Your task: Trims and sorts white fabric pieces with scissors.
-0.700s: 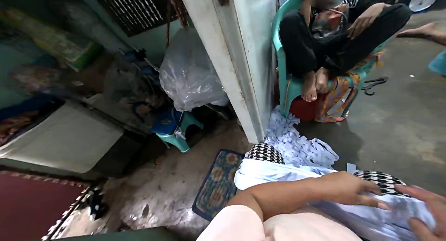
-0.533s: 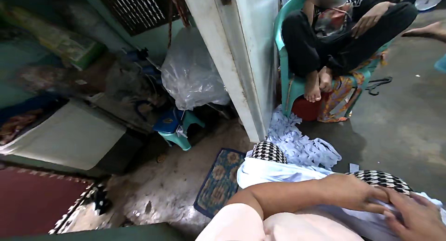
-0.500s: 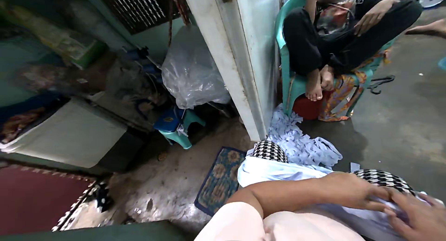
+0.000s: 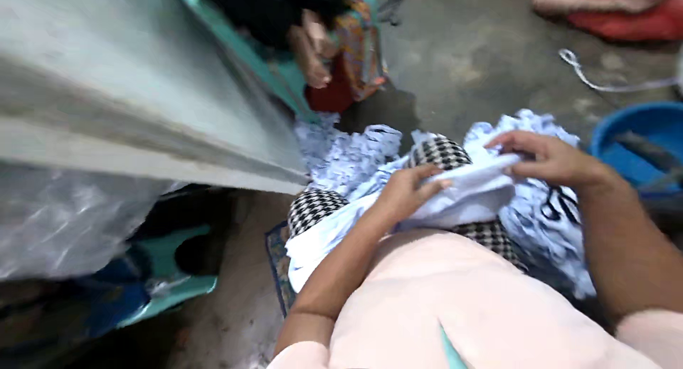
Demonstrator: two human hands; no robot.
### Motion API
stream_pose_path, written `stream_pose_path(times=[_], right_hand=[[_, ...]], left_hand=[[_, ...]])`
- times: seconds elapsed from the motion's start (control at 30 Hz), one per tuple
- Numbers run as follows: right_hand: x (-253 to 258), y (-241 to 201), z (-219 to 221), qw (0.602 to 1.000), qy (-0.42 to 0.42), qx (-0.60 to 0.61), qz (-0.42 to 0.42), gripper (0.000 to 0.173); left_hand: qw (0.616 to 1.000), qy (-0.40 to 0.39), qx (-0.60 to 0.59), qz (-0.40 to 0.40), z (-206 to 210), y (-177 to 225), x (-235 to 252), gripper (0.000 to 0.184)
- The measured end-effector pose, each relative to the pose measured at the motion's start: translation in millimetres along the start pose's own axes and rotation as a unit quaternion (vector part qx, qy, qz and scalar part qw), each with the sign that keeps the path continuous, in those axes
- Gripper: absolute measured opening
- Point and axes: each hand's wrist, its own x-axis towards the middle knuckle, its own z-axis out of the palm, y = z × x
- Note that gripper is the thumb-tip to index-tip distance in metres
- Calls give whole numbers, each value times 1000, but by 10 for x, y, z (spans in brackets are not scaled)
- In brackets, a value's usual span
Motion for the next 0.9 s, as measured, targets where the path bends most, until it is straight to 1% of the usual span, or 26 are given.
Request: stream_pose_path(times=[0.07,0.1,0.2,0.27,0.37,0.47,0.6,0.63,0.7,0.8,0.9], right_hand=[[1,62,-5,998,49,25,-28,48],[18,124,-4,996,76,20,-31,45],[65,329,64,984,174,-31,15,32],[53,370,148,976,213,-33,45,28],[-9,388,294,976,215,4,44,28],[-56,401,385,980,192,19,48,36],[-86,371,470,984,149,17,94,49],[-81,381,488,985,140,19,100,52],[-74,406,512,986,134,35,97,53],[-67,443,561,983,166,67,43,44],[-77,440,608,975,214,43,-38,34]], left_hand=[[1000,-2,-20,-22,9,-113,13,22],[999,-6,-6,-42,6,-172,10,22],[991,-25,83,-101,-4,-312,-48,28],[987,-34,106,-113,-6,-357,-92,30],[987,-36,116,-106,-12,-404,-139,31],[987,-26,138,-81,-16,-422,-192,35],[986,-6,166,-27,9,-463,-295,41],[985,-4,172,-22,15,-478,-306,42],[982,-11,183,-41,14,-491,-305,42],[972,-49,211,-95,-15,-447,-222,40],[966,-57,231,-102,-7,-446,-156,39]])
